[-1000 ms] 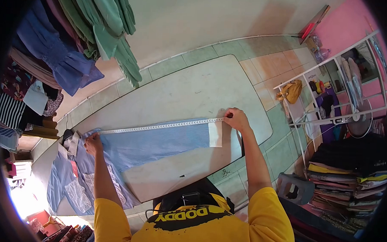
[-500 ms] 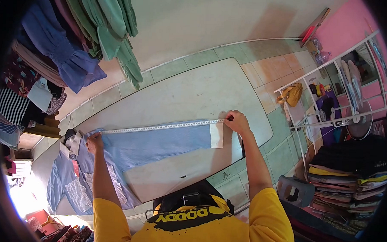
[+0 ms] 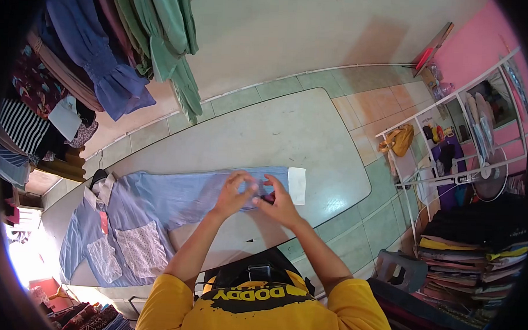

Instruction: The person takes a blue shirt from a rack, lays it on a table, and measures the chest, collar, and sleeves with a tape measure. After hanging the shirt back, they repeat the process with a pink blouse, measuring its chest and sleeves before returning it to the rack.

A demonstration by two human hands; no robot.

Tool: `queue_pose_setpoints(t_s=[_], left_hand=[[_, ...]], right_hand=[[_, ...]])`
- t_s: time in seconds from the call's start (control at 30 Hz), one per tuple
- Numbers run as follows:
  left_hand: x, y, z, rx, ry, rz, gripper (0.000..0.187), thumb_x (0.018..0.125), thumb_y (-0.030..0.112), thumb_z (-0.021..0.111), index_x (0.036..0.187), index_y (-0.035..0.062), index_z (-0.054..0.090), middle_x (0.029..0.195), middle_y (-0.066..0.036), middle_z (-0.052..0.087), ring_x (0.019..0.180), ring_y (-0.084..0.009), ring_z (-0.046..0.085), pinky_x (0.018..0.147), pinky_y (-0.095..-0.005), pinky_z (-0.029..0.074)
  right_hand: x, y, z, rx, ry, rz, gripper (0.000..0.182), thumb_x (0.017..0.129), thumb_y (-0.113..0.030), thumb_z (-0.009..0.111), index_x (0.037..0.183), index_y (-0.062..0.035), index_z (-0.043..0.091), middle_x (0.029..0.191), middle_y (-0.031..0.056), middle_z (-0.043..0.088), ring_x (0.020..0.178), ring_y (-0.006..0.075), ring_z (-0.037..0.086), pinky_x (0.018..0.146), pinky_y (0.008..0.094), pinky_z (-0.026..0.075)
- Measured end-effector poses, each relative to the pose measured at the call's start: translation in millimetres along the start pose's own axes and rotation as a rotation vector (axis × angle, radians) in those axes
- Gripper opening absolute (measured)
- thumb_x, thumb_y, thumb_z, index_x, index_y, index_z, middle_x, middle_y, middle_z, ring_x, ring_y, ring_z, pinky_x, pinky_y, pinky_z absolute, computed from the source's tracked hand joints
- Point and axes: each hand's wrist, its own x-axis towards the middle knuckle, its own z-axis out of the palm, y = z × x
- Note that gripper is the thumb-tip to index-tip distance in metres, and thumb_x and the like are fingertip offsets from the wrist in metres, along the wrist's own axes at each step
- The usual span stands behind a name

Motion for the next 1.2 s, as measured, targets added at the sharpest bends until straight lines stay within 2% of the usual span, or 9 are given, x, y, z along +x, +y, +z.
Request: queue_pose_setpoints(t_s=[0.1, 0.23, 0.3, 0.57, 0.63, 0.83, 0.93, 1.0, 1.2], left_hand=[[-5, -26, -21, 1.032, 0.467, 0.083, 0.03, 0.073, 0.033, 0.064, 0.09, 0.01, 0.058, 0.103, -0.011, 0.051, 0.097, -0.0254, 0.049, 0.099, -0.044, 0.021], [-23, -49, -75, 1.081, 0.225, 0.043, 0.036, 0.069, 0.041, 0.064, 0.085, 0.0088, 0.057, 0.096, -0.011, 0.056, 0.093, -0.0269, 0.052, 0.1, -0.0477, 0.017], [-29, -45, -103, 0.831, -0.098, -0.19, 0.041, 0.066, 0.045, 0.065, 0.079, 0.008, 0.056, 0.083, -0.01, 0.06, 0.083, -0.0277, 0.056, 0.096, -0.0445, 0.025], [-85, -20, -197, 0.947, -0.111, -0.376, 0.025, 0.065, 0.024, 0.07, 0.08, 0.0071, 0.059, 0.078, -0.011, 0.059, 0.081, -0.0292, 0.056, 0.081, -0.0404, 0.038], [-95, -22, -186, 1.172, 0.103, 0.138, 0.025, 0.065, 0.011, 0.065, 0.089, 0.0089, 0.059, 0.093, -0.01, 0.056, 0.095, -0.0279, 0.05, 0.083, -0.0392, 0.037], [-100, -11, -113, 0.824, -0.551, -0.128, 0.009, 0.072, 0.014, 0.061, 0.079, 0.007, 0.063, 0.088, -0.007, 0.057, 0.089, -0.0252, 0.052, 0.086, -0.0381, 0.036], [-109, -9, -108, 0.842, -0.35, -0.006, 0.015, 0.076, 0.021, 0.061, 0.072, 0.0066, 0.064, 0.079, -0.007, 0.059, 0.081, -0.0264, 0.054, 0.08, -0.0383, 0.04], [-103, 4, -95, 0.633, -0.247, -0.006, 0.016, 0.076, 0.021, 0.061, 0.075, 0.0061, 0.065, 0.079, -0.007, 0.059, 0.078, -0.0251, 0.055, 0.076, -0.0362, 0.042], [-91, 9, -32, -0.131, -0.14, -0.423, 0.016, 0.077, 0.02, 0.062, 0.082, 0.0061, 0.065, 0.079, -0.007, 0.062, 0.074, -0.0158, 0.058, 0.067, -0.0278, 0.046]], right_hand=[[-20, 14, -1, -0.392, 0.01, -0.157, 0.072, 0.07, -0.031, 0.067, 0.124, 0.0021, 0.032, 0.121, 0.0233, 0.038, 0.103, 0.0332, 0.048, 0.077, 0.0353, 0.046], [-41, 13, -9, -0.614, -0.081, 0.259, 0.062, 0.071, -0.034, 0.063, 0.12, -0.0023, 0.041, 0.13, 0.0194, 0.032, 0.099, 0.0327, 0.052, 0.081, 0.0384, 0.045], [-41, 10, -4, -0.625, -0.116, 0.226, 0.059, 0.071, -0.034, 0.062, 0.118, -0.0031, 0.044, 0.132, 0.0167, 0.032, 0.097, 0.0315, 0.053, 0.081, 0.038, 0.045], [-42, -2, 80, -0.564, -0.466, -0.019, 0.051, 0.073, -0.034, 0.059, 0.113, -0.0044, 0.05, 0.134, 0.0092, 0.032, 0.092, 0.0313, 0.056, 0.079, 0.0378, 0.046], [-45, -6, 94, -0.625, -0.453, -0.037, 0.05, 0.072, -0.033, 0.06, 0.113, -0.0051, 0.051, 0.135, 0.0076, 0.03, 0.092, 0.0312, 0.056, 0.078, 0.0373, 0.047], [-45, 3, 86, -0.644, -0.48, -0.017, 0.049, 0.074, -0.033, 0.06, 0.114, -0.0049, 0.05, 0.134, 0.0123, 0.032, 0.09, 0.0282, 0.057, 0.076, 0.0355, 0.048], [-50, 27, 83, -0.055, -0.226, -0.036, 0.037, 0.081, -0.03, 0.055, 0.109, -0.0049, 0.053, 0.123, 0.012, 0.044, 0.082, 0.0182, 0.057, 0.068, 0.0289, 0.047], [-56, 15, 74, 0.646, -0.1, 0.387, 0.029, 0.087, -0.024, 0.049, 0.109, -0.0057, 0.049, 0.105, 0.0073, 0.05, 0.076, 0.0093, 0.05, 0.059, 0.0213, 0.041], [-69, 1, 89, 0.545, 0.032, 0.309, 0.034, 0.088, -0.023, 0.046, 0.116, -0.0077, 0.033, 0.095, 0.0056, 0.046, 0.075, 0.0082, 0.044, 0.059, 0.0198, 0.037]])
